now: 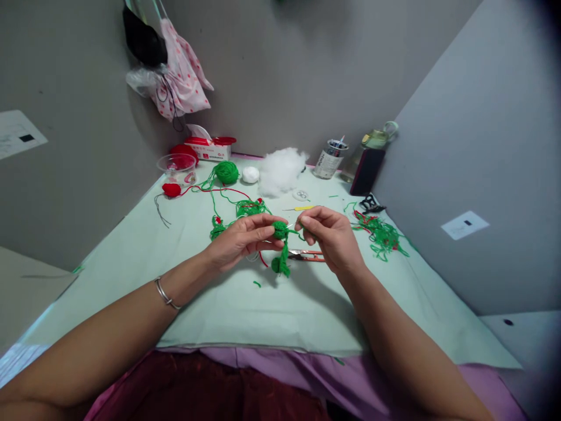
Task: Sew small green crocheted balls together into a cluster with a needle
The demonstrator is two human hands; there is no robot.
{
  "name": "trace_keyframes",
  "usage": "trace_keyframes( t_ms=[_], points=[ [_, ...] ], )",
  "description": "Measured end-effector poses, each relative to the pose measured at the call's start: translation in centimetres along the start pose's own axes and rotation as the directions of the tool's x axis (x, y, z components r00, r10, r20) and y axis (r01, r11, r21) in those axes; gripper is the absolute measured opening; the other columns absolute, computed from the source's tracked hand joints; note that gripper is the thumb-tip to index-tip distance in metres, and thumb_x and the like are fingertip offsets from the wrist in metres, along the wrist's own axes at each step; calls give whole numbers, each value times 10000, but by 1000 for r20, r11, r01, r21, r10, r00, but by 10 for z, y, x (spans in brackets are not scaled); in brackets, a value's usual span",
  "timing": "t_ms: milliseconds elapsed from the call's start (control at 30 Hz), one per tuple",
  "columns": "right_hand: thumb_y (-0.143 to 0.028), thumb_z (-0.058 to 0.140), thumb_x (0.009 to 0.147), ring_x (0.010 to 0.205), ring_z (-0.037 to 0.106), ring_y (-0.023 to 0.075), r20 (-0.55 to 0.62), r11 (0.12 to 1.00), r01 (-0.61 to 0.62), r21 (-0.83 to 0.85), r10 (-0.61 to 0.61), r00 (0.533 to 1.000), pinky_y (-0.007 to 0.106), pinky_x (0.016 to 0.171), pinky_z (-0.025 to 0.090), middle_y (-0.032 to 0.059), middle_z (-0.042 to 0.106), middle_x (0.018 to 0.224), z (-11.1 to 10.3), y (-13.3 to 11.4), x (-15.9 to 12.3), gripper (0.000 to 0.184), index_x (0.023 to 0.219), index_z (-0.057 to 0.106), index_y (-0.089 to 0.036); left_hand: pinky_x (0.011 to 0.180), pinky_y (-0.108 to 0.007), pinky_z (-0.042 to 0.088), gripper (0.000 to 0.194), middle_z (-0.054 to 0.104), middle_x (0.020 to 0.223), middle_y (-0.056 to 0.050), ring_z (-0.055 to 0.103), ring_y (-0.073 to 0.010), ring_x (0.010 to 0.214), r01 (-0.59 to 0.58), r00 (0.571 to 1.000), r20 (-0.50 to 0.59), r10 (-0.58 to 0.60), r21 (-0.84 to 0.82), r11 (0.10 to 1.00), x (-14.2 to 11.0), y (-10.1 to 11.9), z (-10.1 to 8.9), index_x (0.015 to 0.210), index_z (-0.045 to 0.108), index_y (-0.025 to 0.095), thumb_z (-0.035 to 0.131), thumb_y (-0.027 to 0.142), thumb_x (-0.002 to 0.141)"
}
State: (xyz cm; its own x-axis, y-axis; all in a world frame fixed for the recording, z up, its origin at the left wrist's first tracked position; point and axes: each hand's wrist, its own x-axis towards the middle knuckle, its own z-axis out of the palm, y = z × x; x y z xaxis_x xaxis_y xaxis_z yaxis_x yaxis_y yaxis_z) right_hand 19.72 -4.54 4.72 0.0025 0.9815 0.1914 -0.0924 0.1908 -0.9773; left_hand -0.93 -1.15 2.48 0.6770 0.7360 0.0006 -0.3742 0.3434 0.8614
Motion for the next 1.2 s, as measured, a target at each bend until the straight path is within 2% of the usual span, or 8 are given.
trace_keyframes(
  t_ms=[167,533,667,767,867,967,1100,1200],
  points=[
    [-339,820,788,493,488,89,-44,989,97,-111,-102,994,254,486,399,21,711,698,-3,-2,-1,186,758,728,-180,836,-301,574,313,712,927,-25,713,-131,780,-1,1000,-24,0,-13,1000,0,-1,0,1064,744,159,835,310,805],
    [-397,877,708,523,470,79,128,983,-184,18,180,975,228,493,382,-17,629,667,2,8,1,256,760,735,-190,796,-306,564,240,706,873,-34,692,-135,749,25,1000,13,-24,-15,1000,2,-6,-3,999,731,153,797,321,841],
    [-366,877,717,575,490,98,48,996,-67,-60,70,996,249,541,417,-10,636,708,2,9,1,231,770,730,-195,823,-318,561,222,695,868,-30,690,-132,751,19,1000,18,-19,-42,999,2,-6,-2,957,704,145,785,325,857],
    [-329,820,793,630,539,124,20,962,111,-251,-110,994,281,589,455,18,665,782,2,8,-2,162,769,730,-197,827,-311,561,244,686,868,-24,697,-134,763,18,1000,1,-18,-49,999,3,-6,-1,942,687,143,802,333,842],
    [-255,714,894,751,604,162,79,817,338,-467,-342,936,305,669,493,41,676,842,6,9,-6,85,820,726,-214,820,-292,562,266,677,877,-20,703,-134,774,20,1000,-19,-21,-44,999,3,-7,-1,924,681,137,818,343,825],
    [-182,575,973,827,641,176,205,644,494,-585,-472,858,313,716,517,59,693,891,11,10,-12,135,943,701,-223,835,-292,560,251,655,860,-5,700,-127,771,17,1000,-16,-18,-44,999,3,-8,-2,896,671,139,816,330,826],
    [-150,487,1006,902,675,186,392,356,624,-695,-540,745,307,757,527,95,725,997,15,12,-19,214,1142,642,-208,853,-301,557,240,658,869,-8,683,-119,777,5,999,-52,-6,-24,1000,4,-11,-3,895,650,137,796,321,844],
    [-150,519,997,846,674,171,500,90,612,-786,-491,713,268,662,475,94,747,986,15,13,-20,173,1097,652,-198,848,-299,559,247,665,851,-13,673,-125,790,8,996,-88,-9,-13,1000,5,-13,-3,867,627,140,792,323,844]
  ],
)
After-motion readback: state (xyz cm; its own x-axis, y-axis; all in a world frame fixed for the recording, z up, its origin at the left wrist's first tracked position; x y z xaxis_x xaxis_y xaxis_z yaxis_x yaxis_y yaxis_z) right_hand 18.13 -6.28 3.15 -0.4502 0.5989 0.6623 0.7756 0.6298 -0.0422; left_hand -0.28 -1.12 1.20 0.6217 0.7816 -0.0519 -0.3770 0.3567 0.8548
